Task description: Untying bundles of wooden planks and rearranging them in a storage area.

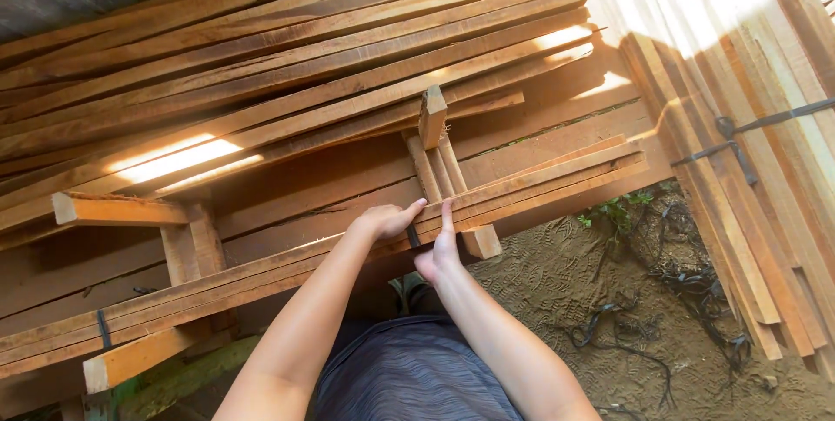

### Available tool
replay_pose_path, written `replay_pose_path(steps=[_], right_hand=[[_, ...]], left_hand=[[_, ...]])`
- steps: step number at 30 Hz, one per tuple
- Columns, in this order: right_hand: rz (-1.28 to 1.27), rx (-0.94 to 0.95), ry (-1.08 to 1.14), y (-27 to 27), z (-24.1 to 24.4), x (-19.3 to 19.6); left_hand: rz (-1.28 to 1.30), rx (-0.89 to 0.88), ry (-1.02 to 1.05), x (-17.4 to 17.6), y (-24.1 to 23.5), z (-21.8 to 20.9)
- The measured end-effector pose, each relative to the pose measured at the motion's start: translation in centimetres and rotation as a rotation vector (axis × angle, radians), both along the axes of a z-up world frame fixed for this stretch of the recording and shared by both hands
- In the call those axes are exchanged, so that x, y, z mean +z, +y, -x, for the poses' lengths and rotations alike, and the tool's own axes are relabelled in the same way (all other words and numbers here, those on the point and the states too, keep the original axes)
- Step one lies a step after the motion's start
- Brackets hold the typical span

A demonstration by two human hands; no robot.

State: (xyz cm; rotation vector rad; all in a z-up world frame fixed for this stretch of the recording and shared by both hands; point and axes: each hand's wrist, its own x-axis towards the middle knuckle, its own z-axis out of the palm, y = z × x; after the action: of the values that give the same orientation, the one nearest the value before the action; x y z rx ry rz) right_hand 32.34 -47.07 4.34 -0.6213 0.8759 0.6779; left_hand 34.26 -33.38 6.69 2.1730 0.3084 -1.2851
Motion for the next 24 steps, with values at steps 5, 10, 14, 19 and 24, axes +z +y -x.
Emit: replay_pose_path(steps=[5, 10, 14, 19, 24], right_hand=[[0.077, 0.197, -0.097, -0.6, 0.4, -1.0], [0.083, 0.635, -0.144, -1.2, 3.8, 4.6], [0.314, 1.179, -0.655, 1.5, 5.8, 3.7], [0.584, 1.385, -1.343, 11.7, 5.4, 6.0], [0.635, 1.937, -1.586, 22.7, 7.1, 2.6]], left_hand=[[-0.077, 0.148, -0.300, 1.5, -0.4, 2.7], [-0.030, 0.304, -1.082, -2.4, 0.1, 8.8], [0.214, 0.930, -1.124, -1.3, 2.8, 16.6], [0.245, 1.713, -0.673, -3.0, 8.7, 25.3], [0.569, 2.203, -0.256, -2.6, 14.0, 29.4]])
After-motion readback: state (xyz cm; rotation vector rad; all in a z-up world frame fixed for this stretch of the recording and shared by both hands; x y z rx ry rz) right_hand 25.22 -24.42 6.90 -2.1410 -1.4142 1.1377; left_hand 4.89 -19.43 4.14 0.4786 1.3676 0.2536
